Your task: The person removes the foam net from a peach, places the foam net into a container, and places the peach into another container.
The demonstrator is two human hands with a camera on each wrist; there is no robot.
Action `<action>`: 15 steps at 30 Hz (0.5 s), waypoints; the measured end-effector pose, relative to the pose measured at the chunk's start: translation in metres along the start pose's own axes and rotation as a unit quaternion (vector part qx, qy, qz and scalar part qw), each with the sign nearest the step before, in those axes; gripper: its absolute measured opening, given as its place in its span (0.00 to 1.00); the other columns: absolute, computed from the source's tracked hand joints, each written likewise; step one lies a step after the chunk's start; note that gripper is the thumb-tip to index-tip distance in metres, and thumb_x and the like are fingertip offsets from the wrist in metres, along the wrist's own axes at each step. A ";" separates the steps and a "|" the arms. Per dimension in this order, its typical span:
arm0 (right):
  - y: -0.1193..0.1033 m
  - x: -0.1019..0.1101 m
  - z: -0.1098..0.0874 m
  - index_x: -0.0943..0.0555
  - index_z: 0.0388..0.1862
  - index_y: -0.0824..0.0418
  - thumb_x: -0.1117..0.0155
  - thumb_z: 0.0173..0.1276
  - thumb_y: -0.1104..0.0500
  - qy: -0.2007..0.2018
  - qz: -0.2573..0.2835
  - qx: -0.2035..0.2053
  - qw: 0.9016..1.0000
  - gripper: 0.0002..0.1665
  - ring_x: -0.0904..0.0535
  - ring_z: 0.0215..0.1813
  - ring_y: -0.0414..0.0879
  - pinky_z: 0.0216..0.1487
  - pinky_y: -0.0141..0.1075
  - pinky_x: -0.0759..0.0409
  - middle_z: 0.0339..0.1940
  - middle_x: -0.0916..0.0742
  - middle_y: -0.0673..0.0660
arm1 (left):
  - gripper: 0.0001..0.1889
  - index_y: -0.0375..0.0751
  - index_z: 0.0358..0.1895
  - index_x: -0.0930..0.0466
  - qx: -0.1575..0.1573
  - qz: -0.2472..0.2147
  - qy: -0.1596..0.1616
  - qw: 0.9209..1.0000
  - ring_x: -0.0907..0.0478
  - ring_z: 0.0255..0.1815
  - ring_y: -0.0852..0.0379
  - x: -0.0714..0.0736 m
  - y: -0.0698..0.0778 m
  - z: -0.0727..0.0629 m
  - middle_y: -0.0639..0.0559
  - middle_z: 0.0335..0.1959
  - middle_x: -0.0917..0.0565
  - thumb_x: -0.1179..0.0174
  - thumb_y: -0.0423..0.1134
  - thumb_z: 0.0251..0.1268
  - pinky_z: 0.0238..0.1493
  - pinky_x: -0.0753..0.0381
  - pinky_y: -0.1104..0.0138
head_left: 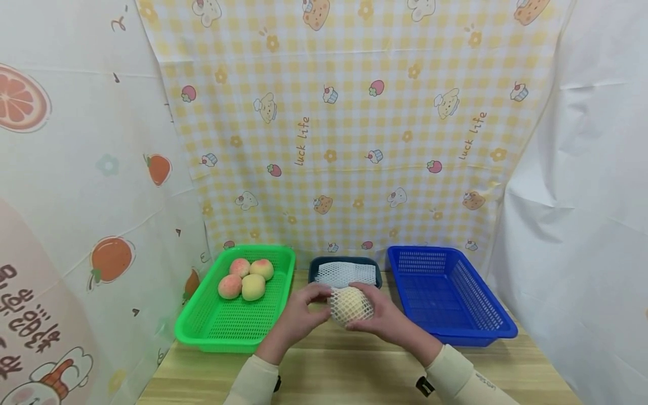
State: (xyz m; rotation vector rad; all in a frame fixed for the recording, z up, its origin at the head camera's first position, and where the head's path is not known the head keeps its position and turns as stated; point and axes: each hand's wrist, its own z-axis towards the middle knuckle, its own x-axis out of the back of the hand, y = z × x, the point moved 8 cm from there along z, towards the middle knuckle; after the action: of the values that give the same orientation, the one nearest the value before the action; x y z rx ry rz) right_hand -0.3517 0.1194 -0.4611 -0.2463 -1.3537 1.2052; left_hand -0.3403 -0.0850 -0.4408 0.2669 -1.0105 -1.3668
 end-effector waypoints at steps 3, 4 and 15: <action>-0.002 -0.001 -0.001 0.32 0.86 0.51 0.13 0.66 0.46 -0.003 -0.005 0.010 1.000 0.55 0.22 0.66 0.53 0.60 0.45 0.18 0.76 0.23 0.59 | 0.18 0.42 0.58 0.12 -0.012 0.000 -0.016 1.000 0.14 0.61 0.50 -0.004 0.003 0.000 0.49 0.59 0.14 0.24 0.27 0.67 0.64 0.13 0.49; -0.002 -0.002 -0.001 0.32 0.86 0.51 0.13 0.66 0.46 -0.005 -0.005 0.012 1.000 0.55 0.22 0.67 0.53 0.60 0.45 0.18 0.76 0.23 0.58 | 0.19 0.42 0.58 0.12 -0.011 -0.003 -0.023 1.000 0.15 0.61 0.49 -0.006 0.004 0.000 0.49 0.59 0.14 0.24 0.26 0.67 0.64 0.14 0.47; -0.007 -0.004 0.000 0.31 0.85 0.48 0.12 0.64 0.44 -0.003 0.007 0.004 1.000 0.56 0.21 0.63 0.50 0.59 0.41 0.18 0.74 0.22 0.54 | 0.22 0.45 0.61 0.18 0.034 -0.044 -0.054 0.997 0.17 0.61 0.44 -0.014 0.005 0.000 0.47 0.61 0.20 0.25 0.27 0.68 0.61 0.11 0.52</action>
State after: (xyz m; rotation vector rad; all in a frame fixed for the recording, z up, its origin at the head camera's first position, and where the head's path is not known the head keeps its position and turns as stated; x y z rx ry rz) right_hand -0.3468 0.1137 -0.4579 -0.2467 -1.3541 1.2227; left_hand -0.3351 -0.0715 -0.4435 0.2936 -1.1477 -1.4416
